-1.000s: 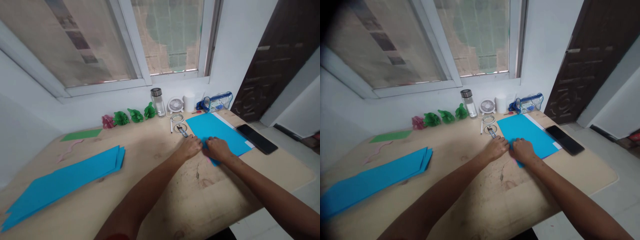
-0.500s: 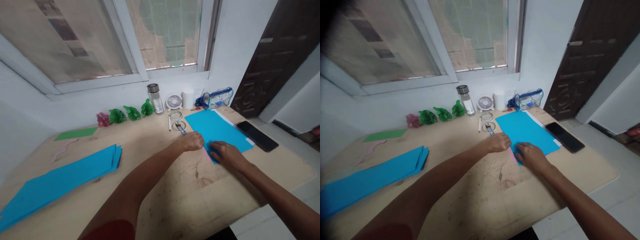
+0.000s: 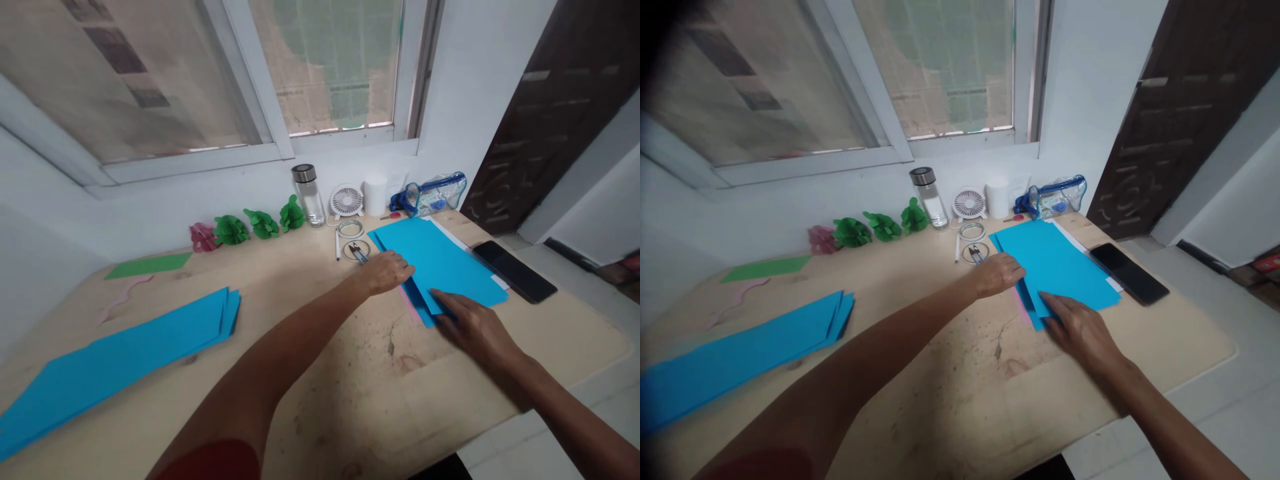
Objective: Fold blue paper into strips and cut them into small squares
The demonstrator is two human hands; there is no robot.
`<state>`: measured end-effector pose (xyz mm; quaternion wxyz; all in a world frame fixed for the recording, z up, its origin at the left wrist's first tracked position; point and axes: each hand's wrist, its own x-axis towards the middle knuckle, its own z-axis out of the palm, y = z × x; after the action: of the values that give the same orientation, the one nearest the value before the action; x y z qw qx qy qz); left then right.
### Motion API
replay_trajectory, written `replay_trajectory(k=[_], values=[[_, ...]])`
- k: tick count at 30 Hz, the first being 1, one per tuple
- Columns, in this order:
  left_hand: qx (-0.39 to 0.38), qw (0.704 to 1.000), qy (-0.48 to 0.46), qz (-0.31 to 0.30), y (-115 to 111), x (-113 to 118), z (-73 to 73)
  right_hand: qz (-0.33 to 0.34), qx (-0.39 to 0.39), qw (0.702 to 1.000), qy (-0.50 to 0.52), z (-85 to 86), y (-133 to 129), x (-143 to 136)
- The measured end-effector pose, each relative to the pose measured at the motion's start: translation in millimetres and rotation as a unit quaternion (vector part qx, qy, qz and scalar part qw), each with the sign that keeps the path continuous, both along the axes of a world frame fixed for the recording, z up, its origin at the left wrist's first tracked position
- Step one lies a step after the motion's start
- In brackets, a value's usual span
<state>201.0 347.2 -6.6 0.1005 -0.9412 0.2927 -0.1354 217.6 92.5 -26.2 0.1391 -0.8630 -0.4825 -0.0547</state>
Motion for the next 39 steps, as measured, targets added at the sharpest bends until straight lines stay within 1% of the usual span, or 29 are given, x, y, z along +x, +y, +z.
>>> replay_trajectory(k=[3, 6, 9, 11, 12, 14, 16, 18, 19, 20, 21, 22, 24, 25, 26, 27, 29, 31, 33, 35, 37, 39], values=[[-0.012, 1.000, 0.006, -0.007, -3, -10, 7.2, -0.062, 0.072, 0.995, 0.038, 0.3, -6, -1], [-0.031, 0.999, 0.022, -0.008, -5, -22, 14.0, -0.108, 0.148, 0.980, 0.078, 5.0, -17, -9], [-0.049, 0.997, 0.047, 0.028, -1, -37, 20.7, -0.123, 0.208, 0.961, 0.137, 12.2, -33, -28], [-0.057, 0.994, 0.060, 0.069, 6, -56, 26.2, -0.130, 0.242, 0.944, 0.184, 16.3, -43, -45], [-0.061, 0.992, 0.065, 0.089, 9, -70, 29.6, -0.137, 0.259, 0.933, 0.208, 17.8, -46, -54], [-0.066, 0.986, 0.081, 0.132, 13, -108, 37.4, -0.150, 0.289, 0.910, 0.257, 19.5, -48, -71], [-0.069, 0.977, 0.111, 0.167, 14, -158, 45.7, -0.148, 0.300, 0.891, 0.308, 19.6, -42, -88], [-0.104, 0.949, 0.180, 0.237, 11, -211, 52.5, -0.129, 0.284, 0.881, 0.356, 18.0, -32, -103], [-0.125, 0.938, 0.203, 0.251, 7, -236, 54.3, -0.114, 0.268, 0.877, 0.382, 16.7, -26, -110], [-0.140, 0.935, 0.187, 0.268, 3, -258, 54.8, -0.098, 0.252, 0.872, 0.407, 15.1, -19, -116], [-0.160, 0.936, 0.134, 0.284, -3, -278, 53.6, -0.087, 0.241, 0.867, 0.427, 13.3, -12, -121], [-0.176, 0.937, 0.054, 0.297, -10, -294, 50.7, -0.082, 0.235, 0.862, 0.442, 11.5, -6, -125], [-0.187, 0.923, -0.113, 0.316, -25, -316, 40.7, -0.091, 0.237, 0.855, 0.453, 8.1, 7, -131], [-0.185, 0.915, -0.169, 0.316, -32, -322, 34.2, -0.103, 0.240, 0.854, 0.450, 6.9, 12, -133], [-0.180, 0.914, -0.190, 0.310, -38, -325, 27.1, -0.117, 0.242, 0.855, 0.443, 6.1, 17, -133], [-0.175, 0.920, -0.182, 0.301, -42, -325, 19.7, -0.129, 0.241, 0.858, 0.435, 5.6, 21, -133], [-0.159, 0.940, -0.117, 0.277, -43, -319, 5.1, -0.155, 0.241, 0.867, 0.407, 5.0, 26, -130], [-0.137, 0.950, -0.047, 0.276, -37, -308, -8.0, -0.180, 0.236, 0.880, 0.371, 3.2, 27, -125], [-0.129, 0.949, 0.001, 0.288, -28, -295, -18.6, -0.204, 0.230, 0.895, 0.324, -0.8, 23, -121], [-0.136, 0.946, 0.034, 0.292, -21, -285, -26.4, -0.216, 0.229, 0.911, 0.265, -6.4, 17, -118], [-0.146, 0.946, 0.056, 0.285, -17, -279, -31.4, -0.200, 0.238, 0.933, 0.179, -11.7, 11, -116], [-0.158, 0.944, 0.071, 0.282, -16, -275, -34.3, -0.138, 0.236, 0.960, 0.063, -15.0, 10, -116]])
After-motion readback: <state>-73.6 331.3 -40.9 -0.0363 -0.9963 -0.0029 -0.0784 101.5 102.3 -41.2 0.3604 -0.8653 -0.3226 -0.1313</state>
